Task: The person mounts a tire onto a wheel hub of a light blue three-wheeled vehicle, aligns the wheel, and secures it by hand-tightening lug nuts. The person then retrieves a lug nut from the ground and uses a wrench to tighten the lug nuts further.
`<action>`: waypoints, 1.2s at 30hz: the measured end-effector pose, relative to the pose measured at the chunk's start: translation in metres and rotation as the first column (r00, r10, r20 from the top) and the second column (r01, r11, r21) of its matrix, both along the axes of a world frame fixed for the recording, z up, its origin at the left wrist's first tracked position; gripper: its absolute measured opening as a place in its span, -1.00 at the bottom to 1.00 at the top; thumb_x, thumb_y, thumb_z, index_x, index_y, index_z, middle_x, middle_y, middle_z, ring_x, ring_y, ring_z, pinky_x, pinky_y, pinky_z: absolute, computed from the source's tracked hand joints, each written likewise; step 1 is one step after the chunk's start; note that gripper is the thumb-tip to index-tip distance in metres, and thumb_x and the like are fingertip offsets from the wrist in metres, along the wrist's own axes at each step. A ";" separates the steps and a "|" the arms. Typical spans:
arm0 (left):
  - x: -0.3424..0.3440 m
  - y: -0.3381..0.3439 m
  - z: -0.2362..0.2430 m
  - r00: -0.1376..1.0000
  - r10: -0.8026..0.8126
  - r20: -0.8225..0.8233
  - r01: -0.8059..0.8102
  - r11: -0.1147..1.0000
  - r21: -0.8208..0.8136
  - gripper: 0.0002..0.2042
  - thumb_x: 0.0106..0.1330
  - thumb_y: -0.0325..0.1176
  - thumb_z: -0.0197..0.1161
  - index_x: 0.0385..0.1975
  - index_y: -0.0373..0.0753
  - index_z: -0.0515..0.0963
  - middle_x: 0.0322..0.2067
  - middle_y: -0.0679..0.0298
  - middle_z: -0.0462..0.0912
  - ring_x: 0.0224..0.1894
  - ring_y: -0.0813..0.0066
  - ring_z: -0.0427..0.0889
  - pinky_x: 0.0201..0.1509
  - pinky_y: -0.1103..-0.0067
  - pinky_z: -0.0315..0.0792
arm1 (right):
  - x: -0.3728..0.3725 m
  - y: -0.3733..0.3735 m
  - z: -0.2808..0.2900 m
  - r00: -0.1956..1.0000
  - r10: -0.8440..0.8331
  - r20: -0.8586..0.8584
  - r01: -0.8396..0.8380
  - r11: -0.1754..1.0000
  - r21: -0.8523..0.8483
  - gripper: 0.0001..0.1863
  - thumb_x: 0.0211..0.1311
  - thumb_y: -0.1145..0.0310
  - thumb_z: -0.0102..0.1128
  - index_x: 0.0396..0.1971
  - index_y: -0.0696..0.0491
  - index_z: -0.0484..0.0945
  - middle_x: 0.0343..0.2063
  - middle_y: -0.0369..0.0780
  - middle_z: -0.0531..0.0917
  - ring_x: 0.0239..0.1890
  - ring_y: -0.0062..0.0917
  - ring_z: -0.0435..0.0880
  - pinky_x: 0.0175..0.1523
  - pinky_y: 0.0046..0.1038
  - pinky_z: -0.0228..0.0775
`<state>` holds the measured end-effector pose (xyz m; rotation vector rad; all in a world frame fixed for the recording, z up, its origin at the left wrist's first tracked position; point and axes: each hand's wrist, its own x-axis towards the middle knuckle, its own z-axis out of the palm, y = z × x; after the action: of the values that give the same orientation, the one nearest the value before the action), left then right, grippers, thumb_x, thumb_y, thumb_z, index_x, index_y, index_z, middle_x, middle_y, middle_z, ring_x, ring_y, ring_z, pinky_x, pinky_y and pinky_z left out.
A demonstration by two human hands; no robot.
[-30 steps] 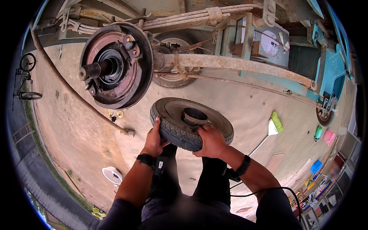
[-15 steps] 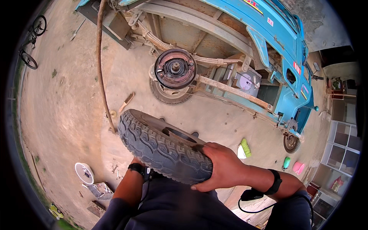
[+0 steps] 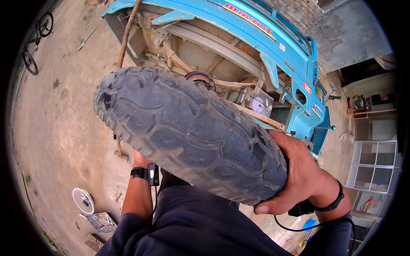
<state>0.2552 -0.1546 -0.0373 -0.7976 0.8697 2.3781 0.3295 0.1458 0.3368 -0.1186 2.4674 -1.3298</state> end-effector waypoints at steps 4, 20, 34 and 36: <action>-0.060 -0.028 0.085 0.980 -0.025 -0.200 0.025 1.000 -0.003 -0.23 0.39 0.36 -0.13 0.39 -0.13 0.22 0.36 0.20 0.27 0.37 0.23 0.26 0.43 0.25 0.20 | 0.000 0.022 -0.004 0.892 -0.437 0.115 0.443 0.794 -0.417 0.01 -0.29 -0.05 0.53 0.19 0.23 0.39 -0.01 -0.17 0.60 -0.03 -0.38 0.62 0.11 -0.37 0.41; -0.165 0.005 0.176 0.676 -0.479 -0.559 0.283 0.870 -0.403 -0.26 0.33 -0.01 0.29 0.38 -0.30 0.19 0.24 0.16 0.44 0.22 0.40 0.48 0.29 0.48 0.39 | -0.014 0.125 -0.178 0.469 -0.752 0.463 0.745 0.056 -0.665 -0.35 0.33 -0.09 0.08 0.23 0.09 0.41 0.10 -0.15 0.59 0.09 -0.36 0.60 0.20 -0.30 0.45; -0.221 0.034 0.148 0.624 -0.685 -0.376 0.456 0.710 -0.537 -0.23 0.30 -0.01 0.32 0.38 -0.31 0.19 0.21 0.19 0.47 0.21 0.43 0.48 0.29 0.49 0.38 | 0.009 0.109 -0.240 0.220 -0.774 0.594 0.802 -0.204 -0.562 -0.30 0.32 -0.13 0.02 0.28 0.09 0.34 0.18 -0.14 0.52 0.18 -0.30 0.53 0.27 -0.24 0.39; -0.229 0.043 0.144 0.590 -0.727 -0.352 0.506 0.672 -0.541 -0.20 0.27 0.01 0.35 0.38 -0.32 0.18 0.21 0.19 0.47 0.22 0.42 0.48 0.29 0.49 0.38 | 0.019 0.105 -0.245 0.184 -0.771 0.609 0.793 -0.250 -0.555 -0.30 0.32 -0.11 0.02 0.29 0.09 0.33 0.18 -0.13 0.52 0.19 -0.30 0.52 0.27 -0.24 0.38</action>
<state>0.0261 -0.1119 0.1070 0.1459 1.5851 1.7713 0.3488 0.2513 0.0913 1.6563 1.2280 -2.8958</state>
